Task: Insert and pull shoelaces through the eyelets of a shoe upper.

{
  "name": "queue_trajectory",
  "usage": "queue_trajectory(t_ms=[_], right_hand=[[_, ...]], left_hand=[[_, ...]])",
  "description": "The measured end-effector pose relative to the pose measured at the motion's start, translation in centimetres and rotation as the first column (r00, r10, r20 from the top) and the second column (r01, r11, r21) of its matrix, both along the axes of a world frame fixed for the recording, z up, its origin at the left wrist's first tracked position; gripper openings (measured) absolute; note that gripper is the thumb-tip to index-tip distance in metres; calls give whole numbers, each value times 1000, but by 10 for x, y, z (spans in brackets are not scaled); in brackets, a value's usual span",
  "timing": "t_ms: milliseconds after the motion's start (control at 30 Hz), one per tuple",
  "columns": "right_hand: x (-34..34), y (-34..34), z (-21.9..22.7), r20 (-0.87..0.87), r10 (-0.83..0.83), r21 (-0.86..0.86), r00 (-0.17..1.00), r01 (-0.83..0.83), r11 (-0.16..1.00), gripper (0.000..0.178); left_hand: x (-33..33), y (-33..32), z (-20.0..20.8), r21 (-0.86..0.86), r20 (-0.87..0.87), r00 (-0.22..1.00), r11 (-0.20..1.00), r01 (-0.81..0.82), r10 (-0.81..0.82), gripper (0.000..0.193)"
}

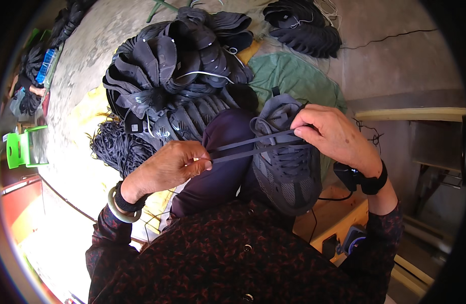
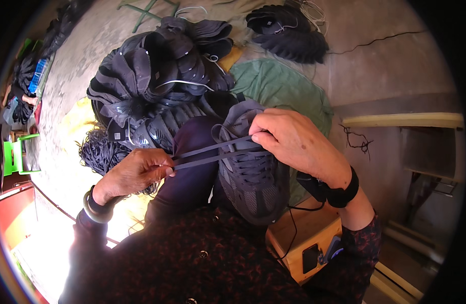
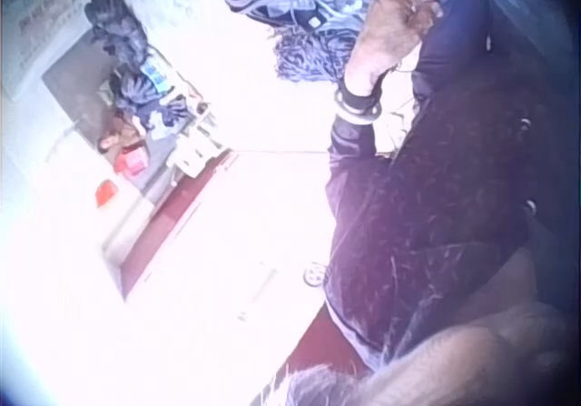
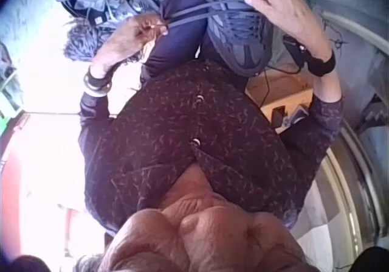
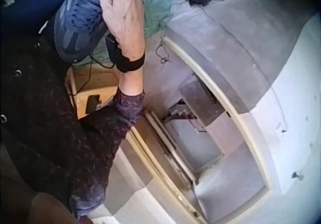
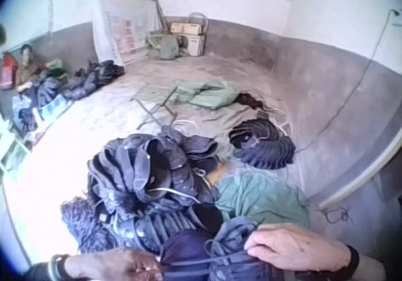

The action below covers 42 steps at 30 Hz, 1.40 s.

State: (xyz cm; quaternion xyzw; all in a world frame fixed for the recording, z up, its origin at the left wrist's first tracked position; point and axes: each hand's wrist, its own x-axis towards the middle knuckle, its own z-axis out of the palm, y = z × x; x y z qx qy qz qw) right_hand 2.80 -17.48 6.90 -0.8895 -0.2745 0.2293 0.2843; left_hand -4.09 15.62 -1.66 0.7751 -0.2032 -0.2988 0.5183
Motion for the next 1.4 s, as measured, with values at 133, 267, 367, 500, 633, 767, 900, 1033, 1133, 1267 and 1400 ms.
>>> queue_trajectory(t_ms=[133, 267, 367, 500, 633, 767, 900, 1033, 1133, 1267, 1400], right_hand=[[-3, -5, 4, 17, -68, -28, 998, 68, 997, 11], [-5, -5, 10, 37, -92, -54, 995, 94, 994, 9], [-7, -6, 15, 63, -98, -75, 993, 103, 992, 9], [-11, -3, 7, 54, -111, -22, 992, 112, 993, 9], [-14, 10, -3, 11, -23, 38, 1000, 22, 999, 8], [-15, 22, -8, 40, -4, 86, 999, 0, 996, 9], [-15, 25, -8, 43, -6, 88, 999, 2, 996, 9], [-19, 23, -11, 47, -32, 85, 998, 28, 996, 10], [-20, 16, -15, 146, -24, 11, 989, 22, 1000, 11], [-23, 15, -20, 154, -32, 18, 987, 30, 999, 11], [-24, 20, -16, 136, -15, -77, 991, 26, 997, 12]], left_hand=[[-1, 1, 6, 194, 5, 999, 980, -46, 46, 17], [-1, 3, 7, 246, 55, 998, 969, 16, -30, 21], [3, 9, 8, 297, 60, 995, 954, 53, -74, 21], [5, 10, 8, 334, -58, 997, 940, 61, -44, 20], [9, -12, 13, 108, 117, 991, 991, -84, 71, 17], [24, -54, 33, -79, -72, 977, 976, -205, 200, 24], [34, -79, 17, -238, -138, 985, 962, -133, 103, 25], [36, -84, 0, -322, -263, 965, 943, -90, 3, 20], [34, -83, -2, -267, -321, 946, 954, -136, 45, 17], [28, -82, -14, -188, -362, 924, 962, -200, 122, 15], [28, -82, -14, -202, -331, 935, 958, -201, 126, 15]])
